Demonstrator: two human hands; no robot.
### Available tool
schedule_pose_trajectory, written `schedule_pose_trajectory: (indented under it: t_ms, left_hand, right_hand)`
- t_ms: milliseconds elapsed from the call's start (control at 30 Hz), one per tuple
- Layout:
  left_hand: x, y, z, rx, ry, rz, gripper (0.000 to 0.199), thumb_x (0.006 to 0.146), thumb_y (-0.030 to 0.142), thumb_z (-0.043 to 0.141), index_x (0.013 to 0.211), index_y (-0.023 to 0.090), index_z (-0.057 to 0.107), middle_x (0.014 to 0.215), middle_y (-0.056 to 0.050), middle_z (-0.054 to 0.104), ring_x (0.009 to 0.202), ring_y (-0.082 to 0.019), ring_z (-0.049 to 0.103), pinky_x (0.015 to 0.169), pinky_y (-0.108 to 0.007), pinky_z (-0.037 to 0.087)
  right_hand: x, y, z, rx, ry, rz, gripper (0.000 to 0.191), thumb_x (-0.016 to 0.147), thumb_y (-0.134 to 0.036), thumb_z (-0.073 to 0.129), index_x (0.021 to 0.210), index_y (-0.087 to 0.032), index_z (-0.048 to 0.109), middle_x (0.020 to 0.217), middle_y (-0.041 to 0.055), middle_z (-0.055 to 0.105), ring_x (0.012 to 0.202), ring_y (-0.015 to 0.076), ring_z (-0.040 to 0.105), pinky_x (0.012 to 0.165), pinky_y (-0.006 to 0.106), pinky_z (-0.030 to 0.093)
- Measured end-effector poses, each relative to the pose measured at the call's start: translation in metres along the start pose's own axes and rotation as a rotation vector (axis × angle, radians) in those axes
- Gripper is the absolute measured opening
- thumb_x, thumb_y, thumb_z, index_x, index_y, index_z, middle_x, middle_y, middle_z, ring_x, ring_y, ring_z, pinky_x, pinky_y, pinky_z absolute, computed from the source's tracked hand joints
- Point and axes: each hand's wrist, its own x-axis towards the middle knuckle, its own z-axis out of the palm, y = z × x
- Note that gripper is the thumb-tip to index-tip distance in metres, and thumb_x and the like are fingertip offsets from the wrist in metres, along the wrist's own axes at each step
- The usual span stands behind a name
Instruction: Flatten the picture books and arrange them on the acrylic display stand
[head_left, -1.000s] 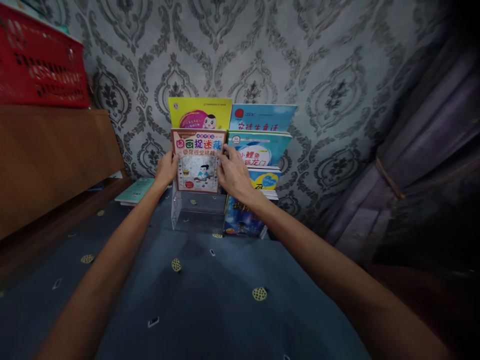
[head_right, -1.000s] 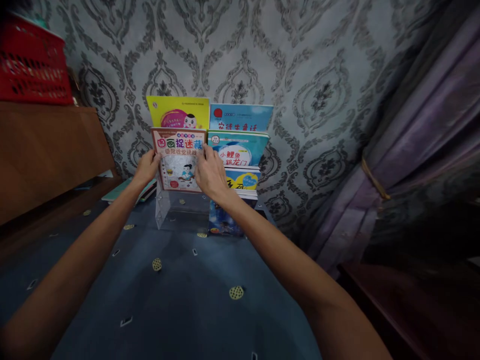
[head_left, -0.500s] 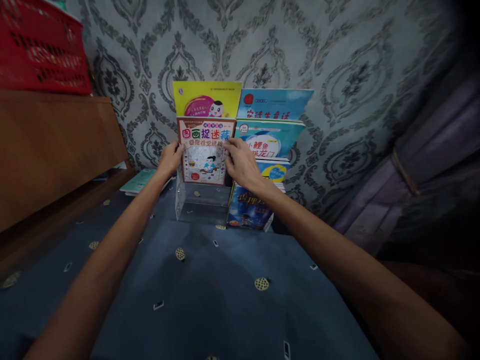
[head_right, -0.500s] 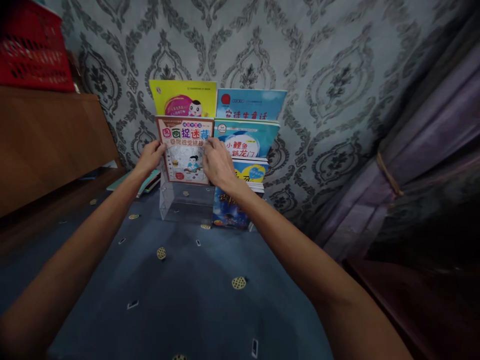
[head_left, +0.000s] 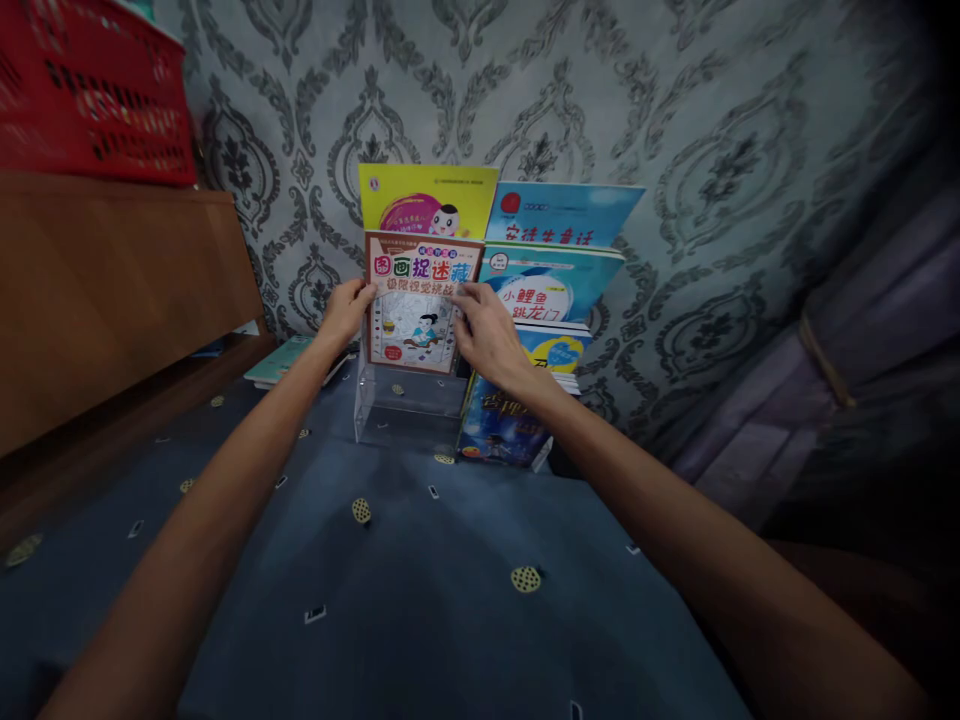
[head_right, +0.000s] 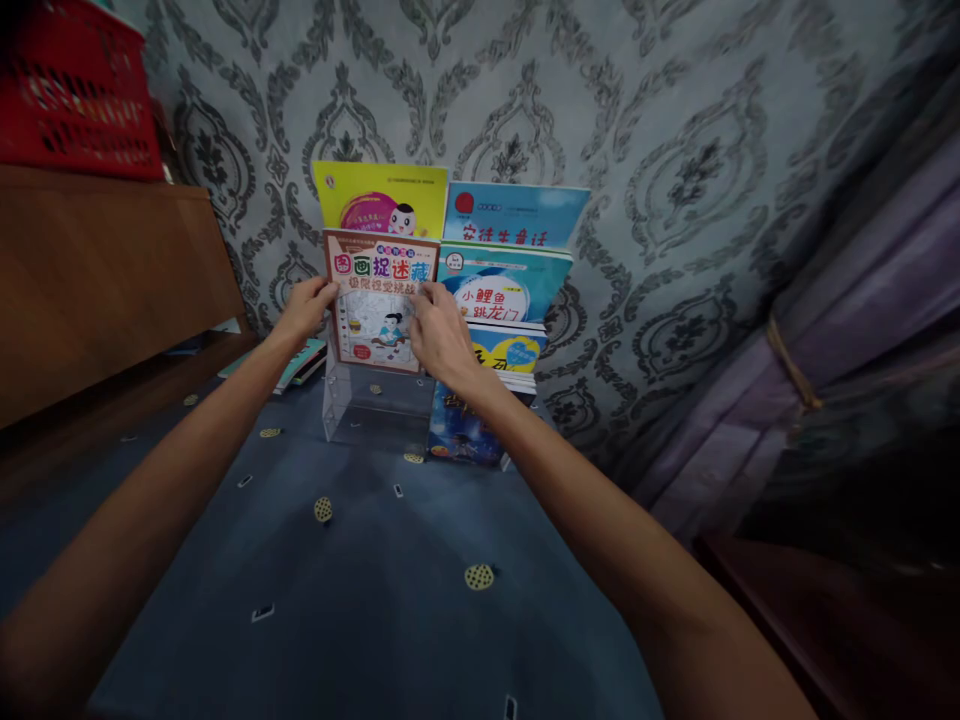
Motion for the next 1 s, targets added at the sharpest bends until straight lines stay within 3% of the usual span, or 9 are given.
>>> schedule_pose_trajectory:
  t_ms: [167,333,767,1000]
  left_hand:
    - [0.000,0.001,-0.011,0.053,-0.069,0.020,0.028,0.089,0.038,0.050,0.069,0.020,0.054,0.067,0.000,0.051,0.072,-0.019,0.051,0.071,-0.031,0.043]
    - [-0.002,0.002,-0.014,0.164,-0.046,0.037,0.031,0.090,0.038,0.050,0.068,0.017,0.057,0.066,-0.001,0.054,0.071,-0.019,0.054,0.074,-0.031,0.045]
    - [-0.006,-0.001,-0.017,0.048,-0.054,0.034,0.039,0.087,0.047,0.049,0.102,0.015,0.066,0.101,-0.010,0.073,0.090,-0.023,0.064,0.085,-0.036,0.051]
    - [-0.009,0.002,-0.016,0.050,-0.063,0.044,0.042,0.089,0.047,0.045,0.105,0.015,0.065,0.102,-0.011,0.073,0.092,-0.024,0.065,0.081,-0.036,0.053]
  right_hand:
    - [-0.003,-0.003,-0.001,0.012,-0.015,-0.006,0.040,0.090,-0.017,0.044,0.124,-0.013,0.066,0.135,0.0193,0.057,0.130,0.0343,0.053,0.111,0.053,0.044]
    - [-0.002,-0.006,-0.002,0.000,-0.036,-0.009,0.038,0.090,-0.016,0.045,0.122,-0.011,0.066,0.134,0.0210,0.057,0.129,0.0357,0.053,0.110,0.054,0.045]
    - [-0.003,-0.010,-0.005,0.005,0.020,-0.041,0.038,0.091,-0.015,0.044,0.119,-0.015,0.069,0.130,0.0190,0.062,0.124,0.0333,0.057,0.107,0.053,0.049]
    - [-0.005,-0.013,-0.007,-0.019,0.028,-0.029,0.039,0.092,-0.017,0.043,0.119,-0.014,0.070,0.131,0.0186,0.062,0.124,0.0325,0.058,0.103,0.052,0.052]
